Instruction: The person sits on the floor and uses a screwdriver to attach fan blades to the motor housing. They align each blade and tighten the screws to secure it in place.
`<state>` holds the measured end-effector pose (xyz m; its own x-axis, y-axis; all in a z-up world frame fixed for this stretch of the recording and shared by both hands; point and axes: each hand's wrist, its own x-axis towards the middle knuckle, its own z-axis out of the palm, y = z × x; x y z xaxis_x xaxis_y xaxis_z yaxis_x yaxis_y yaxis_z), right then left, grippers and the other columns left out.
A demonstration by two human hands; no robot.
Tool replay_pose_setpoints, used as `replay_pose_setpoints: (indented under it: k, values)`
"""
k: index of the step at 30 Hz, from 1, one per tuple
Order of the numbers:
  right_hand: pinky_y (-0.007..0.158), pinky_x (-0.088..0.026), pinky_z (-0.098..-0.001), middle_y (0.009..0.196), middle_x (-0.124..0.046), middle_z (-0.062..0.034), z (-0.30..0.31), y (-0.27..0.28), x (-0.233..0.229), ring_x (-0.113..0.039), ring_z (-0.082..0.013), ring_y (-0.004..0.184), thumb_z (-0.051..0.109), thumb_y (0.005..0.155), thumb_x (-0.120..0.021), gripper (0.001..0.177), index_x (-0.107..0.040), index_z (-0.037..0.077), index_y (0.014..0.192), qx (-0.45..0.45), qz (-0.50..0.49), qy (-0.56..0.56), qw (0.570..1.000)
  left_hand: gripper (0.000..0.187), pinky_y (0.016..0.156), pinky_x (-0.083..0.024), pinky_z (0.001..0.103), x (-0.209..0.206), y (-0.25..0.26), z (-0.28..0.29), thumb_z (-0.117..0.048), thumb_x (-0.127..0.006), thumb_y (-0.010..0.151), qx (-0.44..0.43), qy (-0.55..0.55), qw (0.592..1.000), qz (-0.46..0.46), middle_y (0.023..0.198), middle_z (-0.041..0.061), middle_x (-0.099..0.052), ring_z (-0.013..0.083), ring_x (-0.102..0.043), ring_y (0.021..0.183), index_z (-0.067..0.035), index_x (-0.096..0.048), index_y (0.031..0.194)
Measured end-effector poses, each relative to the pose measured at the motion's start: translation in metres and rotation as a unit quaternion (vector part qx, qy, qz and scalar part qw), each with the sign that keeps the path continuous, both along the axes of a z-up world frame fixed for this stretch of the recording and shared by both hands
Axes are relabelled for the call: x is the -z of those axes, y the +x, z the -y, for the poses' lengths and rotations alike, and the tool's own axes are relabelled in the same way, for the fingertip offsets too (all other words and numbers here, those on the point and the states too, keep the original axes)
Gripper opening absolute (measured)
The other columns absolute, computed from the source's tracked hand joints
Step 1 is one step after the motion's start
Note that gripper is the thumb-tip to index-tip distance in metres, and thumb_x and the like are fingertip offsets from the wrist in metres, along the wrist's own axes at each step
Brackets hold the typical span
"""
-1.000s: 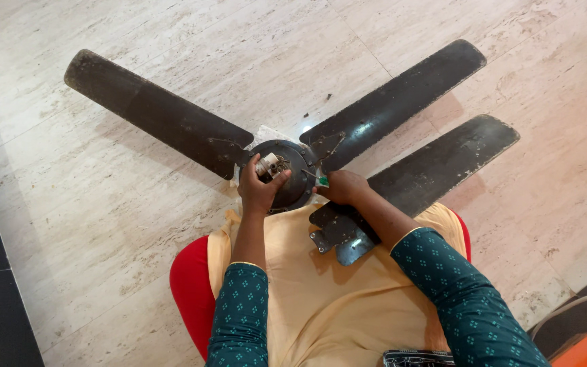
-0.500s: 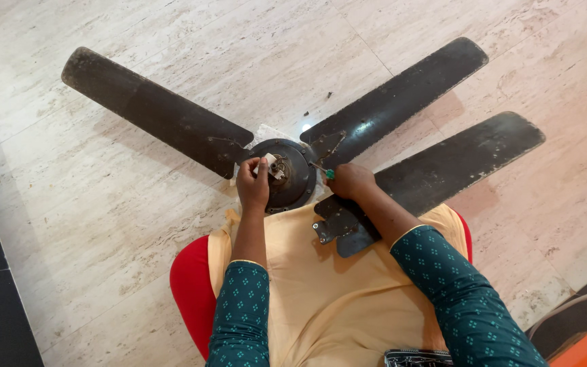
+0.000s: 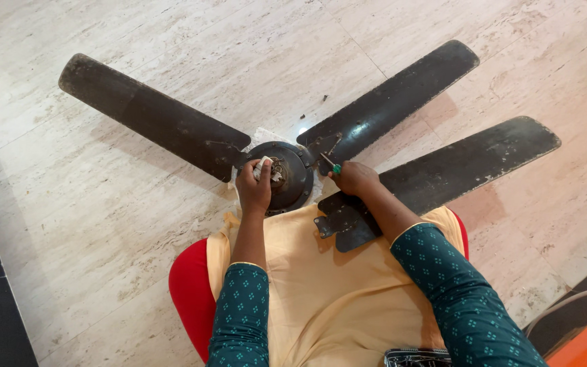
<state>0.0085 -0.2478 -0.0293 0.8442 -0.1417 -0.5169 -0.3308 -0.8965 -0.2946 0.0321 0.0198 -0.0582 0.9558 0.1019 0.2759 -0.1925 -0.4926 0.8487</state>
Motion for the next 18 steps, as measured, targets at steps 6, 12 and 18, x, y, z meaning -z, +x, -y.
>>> replay_pose_setpoints:
  k: [6,12,18]
  values:
    - [0.090,-0.054,-0.0491,0.111,-0.074,-0.0197,0.000,-0.002,0.003,-0.069,-0.0388,0.108,0.059,0.103,-0.051,0.060,-0.074,0.004,0.107,0.013,0.021,0.004,1.000,0.056,0.082,-0.054,0.045,0.001,0.000,0.002,-0.057,-0.068,0.092,-0.019,-0.010,0.999,-0.048,0.097,0.019,-0.072,0.0342,-0.070,0.090,-0.003,-0.064,0.104]
    - [0.088,-0.054,-0.0505,0.109,-0.074,-0.0185,-0.004,0.001,0.003,-0.070,-0.0388,0.104,0.058,0.102,-0.050,0.057,-0.071,0.005,0.108,0.046,0.043,0.012,0.998,0.060,0.081,-0.055,0.043,0.005,0.001,0.002,-0.059,-0.074,0.087,-0.056,-0.006,0.994,-0.094,0.096,0.018,-0.070,0.0306,-0.069,0.088,-0.002,-0.061,0.103]
    - [0.088,-0.053,-0.0514,0.109,-0.074,-0.0198,-0.001,0.017,0.011,-0.070,-0.0391,0.105,0.055,0.101,-0.052,0.055,-0.070,0.004,0.106,0.053,0.082,0.026,0.995,0.072,0.081,-0.055,0.038,0.008,-0.001,0.002,-0.060,-0.072,0.084,-0.045,-0.055,0.990,-0.119,0.100,0.016,-0.071,0.0268,-0.071,0.090,-0.002,-0.059,0.124]
